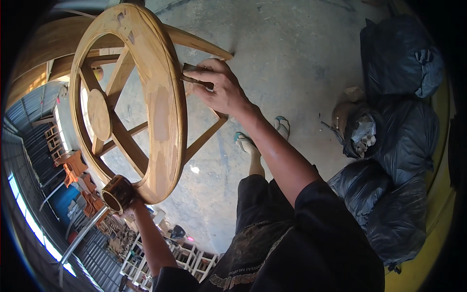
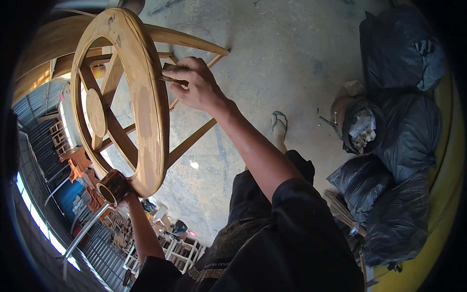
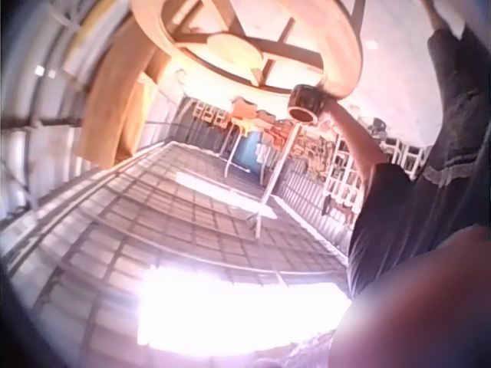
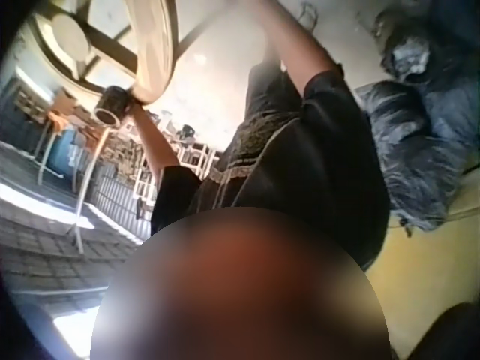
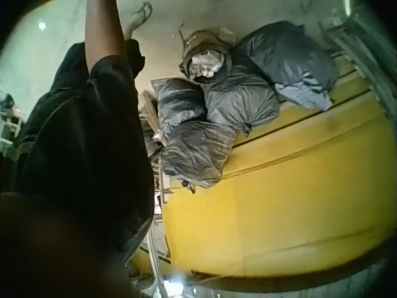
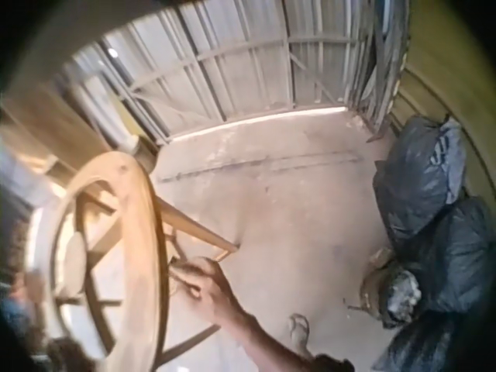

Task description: Apply wood stain or varnish to a wooden furniture piece using a brush.

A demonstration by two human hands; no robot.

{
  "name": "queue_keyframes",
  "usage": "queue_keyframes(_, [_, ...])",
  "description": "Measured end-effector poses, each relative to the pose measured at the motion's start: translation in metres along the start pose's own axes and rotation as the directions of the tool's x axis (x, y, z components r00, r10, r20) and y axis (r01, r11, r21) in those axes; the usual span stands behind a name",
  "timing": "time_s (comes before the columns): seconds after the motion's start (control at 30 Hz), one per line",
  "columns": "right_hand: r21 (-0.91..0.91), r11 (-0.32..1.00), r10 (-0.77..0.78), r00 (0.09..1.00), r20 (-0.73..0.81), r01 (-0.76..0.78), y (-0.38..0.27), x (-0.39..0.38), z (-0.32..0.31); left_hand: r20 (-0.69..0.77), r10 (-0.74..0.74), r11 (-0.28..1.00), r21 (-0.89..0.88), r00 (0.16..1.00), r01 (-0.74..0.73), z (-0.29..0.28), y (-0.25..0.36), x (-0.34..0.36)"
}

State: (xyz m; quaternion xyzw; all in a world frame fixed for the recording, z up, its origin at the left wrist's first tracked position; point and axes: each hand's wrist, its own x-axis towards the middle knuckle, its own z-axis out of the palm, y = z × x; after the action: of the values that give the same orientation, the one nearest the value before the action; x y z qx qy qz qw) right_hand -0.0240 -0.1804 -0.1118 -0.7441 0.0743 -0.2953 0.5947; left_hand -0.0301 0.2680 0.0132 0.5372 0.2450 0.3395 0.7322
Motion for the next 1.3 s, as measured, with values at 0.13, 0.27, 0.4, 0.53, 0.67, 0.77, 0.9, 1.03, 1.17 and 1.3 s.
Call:
queue_keyframes(0.13, [-0.052, 0.995, 0.094, 0.983, 0.155, -0.087, -0.006, -0.001, -0.011, -0.022, 0.03, 0.999, 0.037, 0.999, -0.029, 0.01, 0.001, -0.015])
queue_keyframes(0.27, [0.04, 0.992, 0.121, 0.992, 0.022, -0.122, -0.021, 0.018, -0.011, 0.056, -0.016, 1.0, -0.006, 0.998, 0.016, -0.011, 0.003, 0.005])
queue_keyframes(0.4, [-0.081, 0.993, 0.088, 0.995, 0.05, -0.084, -0.035, 0.017, -0.01, 0.032, 0.022, 1.0, 0.011, 0.999, -0.023, -0.006, -0.002, 0.004])
queue_keyframes(0.53, [-0.162, 0.987, 0.015, 0.979, 0.204, 0.019, -0.039, 0.009, -0.023, 0.063, 0.033, 0.999, -0.003, 0.997, -0.033, -0.005, 0.002, 0.001])
queue_keyframes(0.67, [-0.26, 0.95, -0.137, 0.978, 0.158, 0.175, -0.05, 0.02, -0.031, 0.006, 0.017, 0.998, 0.066, 1.0, -0.018, 0.005, 0.004, -0.008])
queue_keyframes(0.77, [-0.316, 0.924, -0.171, 0.972, 0.161, 0.215, -0.058, 0.031, -0.029, -0.004, 0.048, 0.998, 0.044, 0.999, -0.048, -0.017, 0.004, 0.018])
queue_keyframes(0.9, [-0.365, 0.893, -0.193, 0.957, 0.215, 0.262, -0.061, 0.038, -0.026, -0.041, 0.043, 0.998, 0.057, 0.998, -0.04, -0.012, 0.001, 0.011])
queue_keyframes(1.03, [-0.416, 0.855, -0.154, 0.917, 0.368, 0.311, -0.071, 0.049, -0.028, 0.014, 0.029, 0.999, 0.037, 0.999, -0.029, -0.032, 0.002, 0.031])
queue_keyframes(1.17, [-0.385, 0.829, -0.21, 0.865, 0.455, 0.404, -0.075, 0.064, -0.033, 0.054, 0.022, 1.0, 0.004, 0.998, -0.022, -0.044, -0.002, 0.041])
queue_keyframes(1.3, [-0.442, 0.796, -0.147, 0.842, 0.52, 0.412, -0.084, 0.067, -0.034, 0.056, 0.032, 0.999, 0.004, 0.998, -0.032, -0.044, -0.005, 0.043])
